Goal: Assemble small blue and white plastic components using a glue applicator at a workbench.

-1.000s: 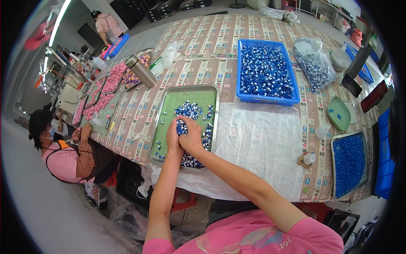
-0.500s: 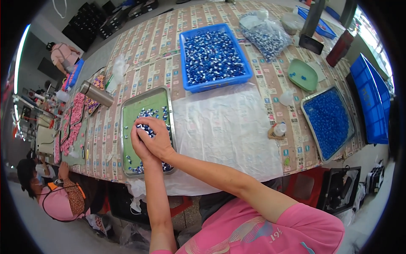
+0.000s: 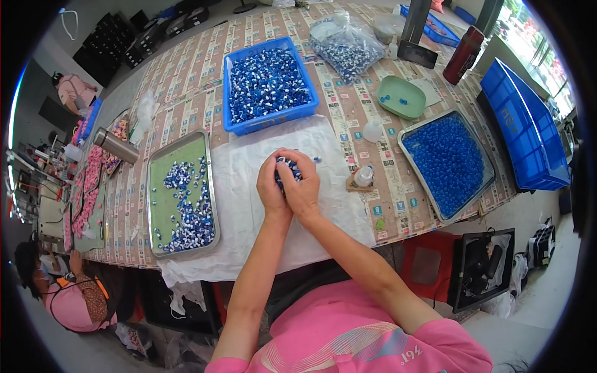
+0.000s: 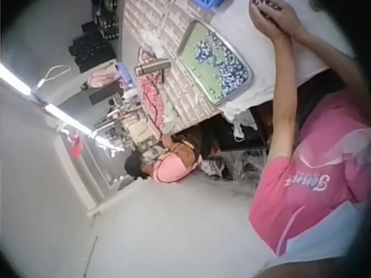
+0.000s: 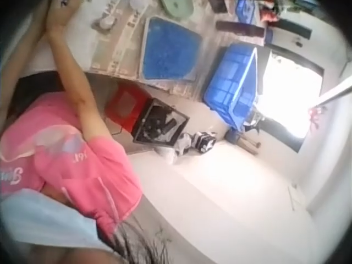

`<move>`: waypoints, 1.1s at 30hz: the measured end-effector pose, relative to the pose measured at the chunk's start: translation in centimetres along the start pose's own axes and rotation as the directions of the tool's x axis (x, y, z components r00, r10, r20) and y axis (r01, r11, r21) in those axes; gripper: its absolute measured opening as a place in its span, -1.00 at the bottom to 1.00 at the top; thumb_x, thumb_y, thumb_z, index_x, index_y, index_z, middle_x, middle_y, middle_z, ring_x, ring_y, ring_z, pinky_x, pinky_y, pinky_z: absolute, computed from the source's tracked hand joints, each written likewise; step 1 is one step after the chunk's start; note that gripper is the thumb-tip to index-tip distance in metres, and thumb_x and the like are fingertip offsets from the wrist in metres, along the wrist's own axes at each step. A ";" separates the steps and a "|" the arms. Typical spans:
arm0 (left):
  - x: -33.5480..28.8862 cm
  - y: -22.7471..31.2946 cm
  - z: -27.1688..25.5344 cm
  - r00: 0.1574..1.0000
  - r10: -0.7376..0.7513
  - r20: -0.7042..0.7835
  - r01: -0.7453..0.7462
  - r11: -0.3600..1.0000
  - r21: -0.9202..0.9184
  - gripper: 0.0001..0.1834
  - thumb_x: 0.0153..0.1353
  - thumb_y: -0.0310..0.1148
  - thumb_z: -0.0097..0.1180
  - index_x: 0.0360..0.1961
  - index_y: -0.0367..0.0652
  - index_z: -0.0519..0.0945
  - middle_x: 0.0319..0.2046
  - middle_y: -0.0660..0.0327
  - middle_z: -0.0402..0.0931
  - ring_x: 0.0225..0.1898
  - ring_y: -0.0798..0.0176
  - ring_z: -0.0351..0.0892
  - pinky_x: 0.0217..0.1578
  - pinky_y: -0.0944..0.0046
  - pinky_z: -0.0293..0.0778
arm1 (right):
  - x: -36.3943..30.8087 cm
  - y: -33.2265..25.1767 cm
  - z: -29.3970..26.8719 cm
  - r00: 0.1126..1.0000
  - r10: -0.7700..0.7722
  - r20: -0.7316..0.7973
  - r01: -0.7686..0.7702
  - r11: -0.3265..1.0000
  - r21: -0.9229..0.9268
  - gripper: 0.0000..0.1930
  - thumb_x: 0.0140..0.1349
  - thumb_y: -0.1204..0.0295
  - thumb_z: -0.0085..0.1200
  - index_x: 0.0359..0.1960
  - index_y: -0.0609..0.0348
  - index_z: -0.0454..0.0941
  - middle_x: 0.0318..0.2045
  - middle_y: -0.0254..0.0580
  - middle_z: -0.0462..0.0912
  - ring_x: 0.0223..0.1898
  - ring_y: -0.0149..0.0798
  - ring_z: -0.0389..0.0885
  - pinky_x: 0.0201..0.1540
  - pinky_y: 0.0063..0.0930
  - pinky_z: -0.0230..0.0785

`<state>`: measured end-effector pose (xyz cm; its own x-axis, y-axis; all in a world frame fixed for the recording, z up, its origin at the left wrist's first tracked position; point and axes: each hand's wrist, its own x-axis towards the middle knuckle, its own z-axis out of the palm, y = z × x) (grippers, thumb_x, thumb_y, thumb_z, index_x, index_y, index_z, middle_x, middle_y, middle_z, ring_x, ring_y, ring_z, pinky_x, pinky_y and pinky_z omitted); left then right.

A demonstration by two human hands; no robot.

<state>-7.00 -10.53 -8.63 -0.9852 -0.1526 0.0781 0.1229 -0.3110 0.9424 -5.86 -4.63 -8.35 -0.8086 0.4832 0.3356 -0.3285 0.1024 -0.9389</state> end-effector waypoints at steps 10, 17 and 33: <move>-4.3 -2.8 3.6 0.997 0.065 -0.030 -0.063 0.996 0.064 -0.63 0.40 -0.35 -0.21 -0.08 -0.33 0.63 -0.07 0.13 0.60 -0.02 0.25 0.54 0.05 0.30 0.41 | -0.3 2.4 -6.5 0.999 0.030 0.012 -0.031 0.999 0.038 -0.82 0.15 0.41 0.16 -0.23 0.14 0.67 -0.10 -0.15 0.67 0.01 -0.17 0.54 0.16 -0.32 0.29; -5.7 -3.8 1.0 0.994 0.072 0.082 -0.079 0.993 0.084 -0.54 0.45 -0.24 -0.28 -0.01 -0.40 0.56 0.04 0.02 0.53 0.07 0.18 0.49 0.13 0.24 0.36 | -2.0 2.2 -9.0 0.976 -0.084 0.199 0.097 0.994 -0.058 -0.84 0.19 0.39 0.15 -0.26 0.14 0.71 -0.08 -0.15 0.69 0.08 -0.14 0.52 0.23 -0.30 0.24; -6.0 -3.3 0.7 0.981 0.026 0.191 -0.011 0.997 -0.079 -0.51 0.47 -0.21 -0.31 -0.08 -0.43 0.56 0.17 -0.13 0.41 0.23 0.09 0.35 0.28 0.15 0.17 | -4.4 1.1 -12.8 0.816 -0.226 0.531 0.405 0.880 -0.248 -0.49 0.22 0.10 0.12 0.19 -0.08 0.48 0.39 -0.08 0.19 0.42 0.14 0.00 0.35 0.08 -0.25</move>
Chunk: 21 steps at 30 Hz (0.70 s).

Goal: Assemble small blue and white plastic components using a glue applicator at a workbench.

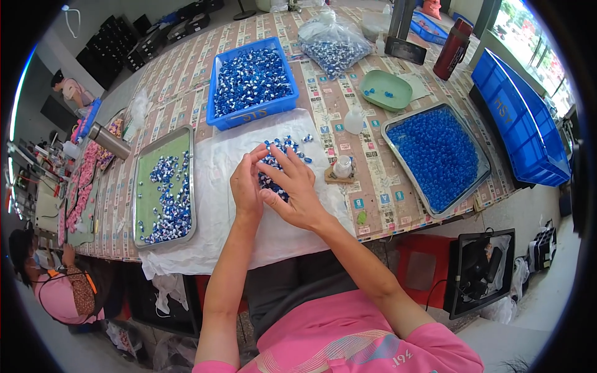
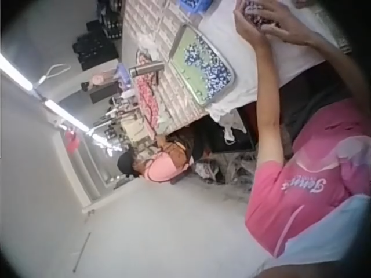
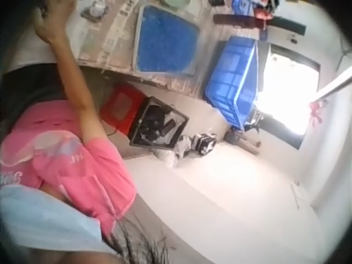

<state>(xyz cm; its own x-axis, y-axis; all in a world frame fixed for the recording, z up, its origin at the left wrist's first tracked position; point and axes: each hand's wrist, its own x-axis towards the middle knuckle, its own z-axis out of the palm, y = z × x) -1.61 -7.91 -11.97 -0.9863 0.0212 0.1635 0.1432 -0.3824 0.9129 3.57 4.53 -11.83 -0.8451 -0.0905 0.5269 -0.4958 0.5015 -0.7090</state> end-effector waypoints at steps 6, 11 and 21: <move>1.7 -0.1 1.0 0.999 0.019 0.046 -0.023 0.996 0.090 -0.55 0.45 -0.25 -0.25 -0.13 -0.45 0.58 0.15 -0.12 0.42 0.25 0.10 0.34 0.29 0.19 0.17 | -0.8 0.4 -3.2 0.996 -0.061 0.069 0.054 0.994 0.099 -0.52 0.32 0.17 0.02 0.23 0.06 0.42 0.38 -0.06 0.20 0.43 0.07 0.01 0.40 -0.05 -0.13; 4.6 -0.3 3.4 0.993 0.054 0.104 -0.085 0.943 0.321 -0.64 0.38 -0.28 -0.08 -0.14 -0.38 0.63 0.04 0.03 0.56 0.14 0.19 0.47 0.20 0.25 0.29 | -1.4 1.3 -4.1 0.998 -0.031 0.059 0.020 0.982 0.188 -0.60 0.31 0.56 -0.11 0.19 0.09 0.45 0.33 -0.02 0.27 0.41 0.05 0.10 0.39 -0.15 -0.03; 11.0 -4.8 6.2 0.682 -0.010 0.731 -0.649 0.453 0.612 -0.72 0.05 -0.49 0.18 -0.16 -0.16 0.67 -0.16 0.11 0.60 -0.08 0.05 0.53 0.00 0.16 0.44 | -2.1 2.7 -4.4 0.993 0.107 -0.048 -0.078 0.905 0.418 -0.53 0.07 0.87 -0.27 -0.11 0.27 0.61 0.08 0.00 0.56 0.16 -0.09 0.52 0.21 -0.41 0.30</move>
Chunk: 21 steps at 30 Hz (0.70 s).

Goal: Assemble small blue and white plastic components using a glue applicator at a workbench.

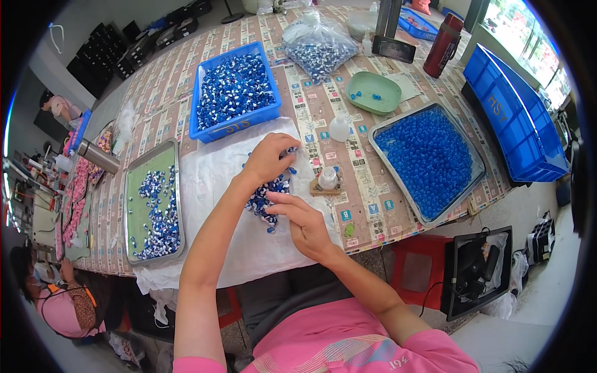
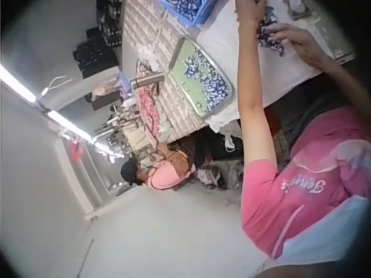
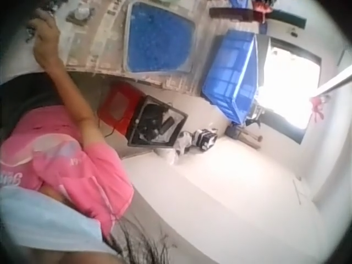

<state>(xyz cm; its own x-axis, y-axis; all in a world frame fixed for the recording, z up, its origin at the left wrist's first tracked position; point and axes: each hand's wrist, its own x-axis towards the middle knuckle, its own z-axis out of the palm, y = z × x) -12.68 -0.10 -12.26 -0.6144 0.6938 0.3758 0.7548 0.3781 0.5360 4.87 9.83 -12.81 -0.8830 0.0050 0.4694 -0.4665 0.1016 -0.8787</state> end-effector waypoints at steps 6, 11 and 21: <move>-0.7 0.7 -0.7 0.990 -0.083 0.111 0.081 0.996 0.029 -0.86 0.04 -0.51 0.18 -0.34 -0.17 0.67 -0.31 0.16 0.57 -0.17 0.07 0.52 -0.11 0.14 0.43 | -0.4 1.1 -0.4 0.998 -0.044 0.053 0.045 0.999 -0.014 -0.55 -0.01 0.88 -0.22 -0.20 0.26 0.64 -0.07 -0.04 0.63 0.00 -0.10 0.60 0.09 -0.40 0.40; -2.8 0.6 -0.6 0.999 -0.015 0.049 0.016 0.999 -0.032 -0.93 0.03 -0.47 0.17 -0.42 -0.17 0.65 -0.32 0.18 0.58 -0.17 0.08 0.51 -0.09 0.13 0.42 | -0.3 1.2 0.4 0.995 -0.085 0.047 0.087 0.996 -0.034 -0.56 -0.06 0.88 -0.21 -0.25 0.26 0.65 -0.14 -0.07 0.65 -0.06 -0.11 0.61 0.03 -0.41 0.44; -7.5 2.6 -2.6 0.994 0.092 -0.054 -0.091 0.995 0.028 -0.91 0.05 -0.49 0.21 -0.37 -0.16 0.67 -0.17 0.17 0.60 0.03 0.05 0.50 0.06 0.10 0.38 | -1.4 -0.2 1.4 0.992 -0.119 0.040 0.121 0.991 -0.055 -0.60 -0.03 0.87 -0.20 -0.31 0.28 0.65 -0.18 -0.09 0.67 -0.09 -0.15 0.63 -0.01 -0.44 0.46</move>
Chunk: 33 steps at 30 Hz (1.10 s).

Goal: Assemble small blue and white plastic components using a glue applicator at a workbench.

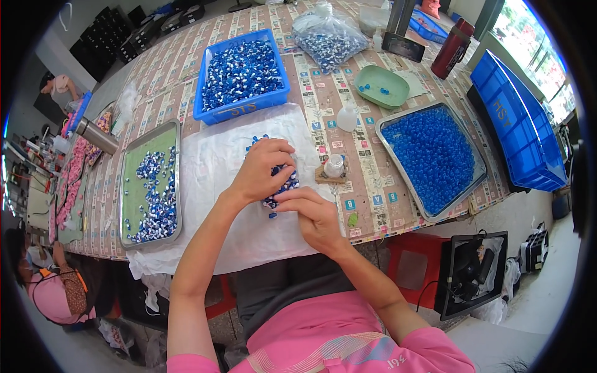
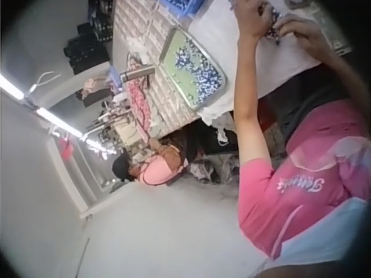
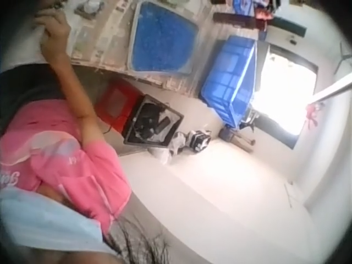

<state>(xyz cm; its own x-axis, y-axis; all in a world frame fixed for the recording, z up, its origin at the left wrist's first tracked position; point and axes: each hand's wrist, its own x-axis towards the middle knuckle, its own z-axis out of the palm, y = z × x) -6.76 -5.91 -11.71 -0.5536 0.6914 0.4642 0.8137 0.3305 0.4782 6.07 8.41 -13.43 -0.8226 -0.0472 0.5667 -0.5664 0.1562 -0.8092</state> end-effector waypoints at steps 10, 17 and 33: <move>-10.6 -0.1 -3.2 0.847 -0.452 -0.279 0.472 0.882 0.005 -0.72 0.07 -0.62 0.12 -0.16 -0.20 0.64 -0.02 0.08 0.52 0.08 0.05 0.46 0.10 0.20 0.37 | -4.1 -3.3 -10.2 0.949 0.078 -0.306 -0.198 0.902 -0.384 -0.78 0.14 0.78 -0.06 -0.34 0.31 0.63 -0.21 -0.07 0.67 -0.16 -0.20 0.65 -0.07 -0.49 0.43; -9.6 1.4 -0.9 0.877 -0.422 -0.230 0.427 0.904 -0.033 -0.74 0.07 -0.70 0.07 -0.20 -0.27 0.62 -0.21 0.08 0.57 -0.18 0.08 0.56 -0.16 0.26 0.48 | -6.4 -3.8 -17.4 0.898 -0.012 -0.440 -0.260 0.793 -0.552 -0.86 0.19 0.73 -0.01 -0.35 0.34 0.61 -0.20 -0.10 0.67 -0.15 -0.27 0.62 -0.07 -0.51 0.41; -6.0 10.6 6.2 0.859 -0.384 -0.337 0.397 0.917 -0.034 -0.82 0.09 -0.70 0.09 -0.26 -0.31 0.59 -0.19 0.10 0.48 -0.15 0.19 0.51 -0.13 0.34 0.43 | -5.0 -2.1 -29.5 0.938 0.180 -0.296 -0.346 0.428 -0.835 -0.81 0.09 0.62 0.14 -0.25 0.16 0.65 -0.23 -0.14 0.64 -0.13 -0.07 0.58 -0.08 -0.31 0.42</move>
<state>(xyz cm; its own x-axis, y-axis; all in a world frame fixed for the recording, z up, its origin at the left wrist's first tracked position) 6.26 -2.56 -14.05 -0.8481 0.2506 0.4669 0.5209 0.5555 0.6481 12.84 37.38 -9.92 -0.8588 0.2758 0.4317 0.0841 0.9072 -0.4122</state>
